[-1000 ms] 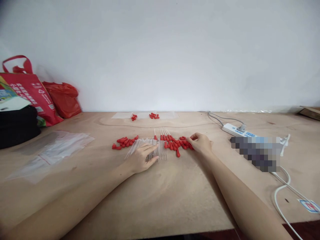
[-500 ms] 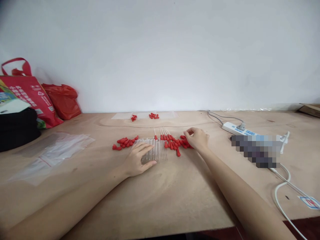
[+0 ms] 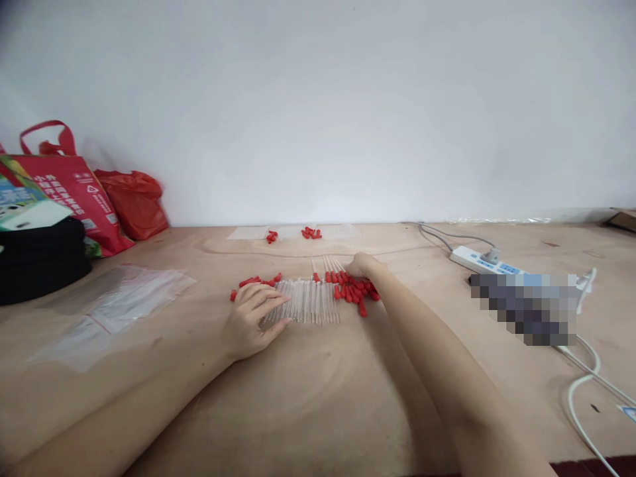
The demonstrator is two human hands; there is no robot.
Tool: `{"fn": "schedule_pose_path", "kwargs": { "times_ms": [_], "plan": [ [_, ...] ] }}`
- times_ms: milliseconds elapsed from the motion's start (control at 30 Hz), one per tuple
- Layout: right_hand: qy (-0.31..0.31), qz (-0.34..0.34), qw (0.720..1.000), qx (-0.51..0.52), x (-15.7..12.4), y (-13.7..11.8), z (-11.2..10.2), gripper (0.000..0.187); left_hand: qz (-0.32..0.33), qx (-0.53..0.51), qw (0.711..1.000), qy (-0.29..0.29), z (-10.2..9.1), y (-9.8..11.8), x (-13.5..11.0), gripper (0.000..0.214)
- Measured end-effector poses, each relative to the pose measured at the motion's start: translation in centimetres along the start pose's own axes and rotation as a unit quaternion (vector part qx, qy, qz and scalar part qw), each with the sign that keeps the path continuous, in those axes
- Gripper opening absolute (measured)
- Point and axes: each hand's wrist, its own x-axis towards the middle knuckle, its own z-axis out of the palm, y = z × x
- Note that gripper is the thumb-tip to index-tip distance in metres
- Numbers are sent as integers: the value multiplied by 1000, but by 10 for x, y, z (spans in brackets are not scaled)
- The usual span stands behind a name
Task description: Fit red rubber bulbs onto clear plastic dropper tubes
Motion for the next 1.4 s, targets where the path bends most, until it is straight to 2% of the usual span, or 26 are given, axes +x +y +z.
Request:
{"fn": "schedule_pose_path", "kwargs": {
  "times_ms": [100,200,267,300,333,433,533,667,933,1200,1400],
  "plan": [
    [-51,21,998,-26,-2,-7,-13,17,-11,4,1000,-5,1,-4,0,22],
    [-45,6,998,-34,-18,-16,-26,16,-15,13,1000,-6,3,-5,-1,22],
    [-26,-30,999,-30,-40,-22,-27,18,-15,34,999,4,3,-4,0,26],
    [-8,-64,998,-24,-54,-24,-24,18,-12,49,999,11,3,-3,1,29],
    [34,-141,989,-15,-69,-26,-20,17,-7,66,998,18,2,-2,1,32],
    [141,-340,930,11,-112,-28,-2,13,22,115,993,23,2,2,3,34],
    [208,-433,876,37,-138,-25,13,12,55,141,988,16,5,5,2,23],
    [217,-454,862,59,-146,-20,19,10,96,150,984,7,10,6,-4,11],
    [230,-464,854,46,-144,-21,21,13,124,131,983,14,10,8,-3,12],
    [254,-515,818,30,-145,-17,15,16,113,85,990,4,-1,12,-9,14],
    [233,-530,815,25,-149,-19,13,21,97,57,994,7,-5,15,-12,19]
  ]
}}
